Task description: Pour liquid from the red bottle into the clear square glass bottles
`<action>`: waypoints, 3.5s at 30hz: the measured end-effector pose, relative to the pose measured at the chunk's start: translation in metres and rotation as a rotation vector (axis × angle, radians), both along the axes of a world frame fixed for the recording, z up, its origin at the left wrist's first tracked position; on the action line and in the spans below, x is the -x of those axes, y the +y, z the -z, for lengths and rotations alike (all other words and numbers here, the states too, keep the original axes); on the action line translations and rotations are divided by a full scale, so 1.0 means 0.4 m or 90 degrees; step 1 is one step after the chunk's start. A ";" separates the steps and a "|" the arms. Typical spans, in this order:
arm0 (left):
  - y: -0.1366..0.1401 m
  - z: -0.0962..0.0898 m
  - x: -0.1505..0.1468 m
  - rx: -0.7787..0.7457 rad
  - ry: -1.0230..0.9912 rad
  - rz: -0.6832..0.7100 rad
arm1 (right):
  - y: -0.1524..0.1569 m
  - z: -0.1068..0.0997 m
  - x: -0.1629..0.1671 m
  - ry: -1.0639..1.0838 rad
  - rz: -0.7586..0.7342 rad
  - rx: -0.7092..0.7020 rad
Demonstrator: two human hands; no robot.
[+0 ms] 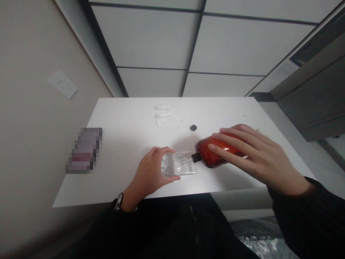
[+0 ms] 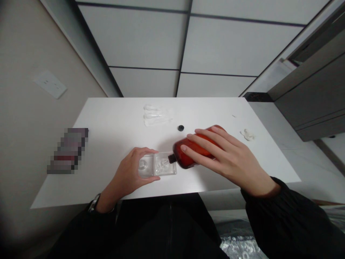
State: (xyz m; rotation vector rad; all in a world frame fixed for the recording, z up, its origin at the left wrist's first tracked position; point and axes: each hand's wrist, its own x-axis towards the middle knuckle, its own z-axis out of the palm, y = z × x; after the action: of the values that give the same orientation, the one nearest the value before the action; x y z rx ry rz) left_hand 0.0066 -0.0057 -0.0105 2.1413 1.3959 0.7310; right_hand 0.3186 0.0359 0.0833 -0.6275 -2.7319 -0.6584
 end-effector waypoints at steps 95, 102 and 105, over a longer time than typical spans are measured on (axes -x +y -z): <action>0.000 -0.010 -0.004 0.007 0.001 0.001 | 0.016 -0.066 0.012 -0.065 -0.011 0.005; 0.002 -0.009 -0.003 0.006 0.008 0.004 | 0.020 -0.072 0.019 -0.069 -0.011 0.009; 0.003 -0.009 -0.005 0.011 0.011 0.006 | 0.020 -0.084 0.024 -0.092 -0.009 0.016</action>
State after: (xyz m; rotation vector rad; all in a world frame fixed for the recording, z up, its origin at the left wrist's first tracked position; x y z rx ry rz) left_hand 0.0085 -0.0046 -0.0068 2.1437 1.3945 0.6960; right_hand 0.3092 0.0440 0.1170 -0.5868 -2.8792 -0.6934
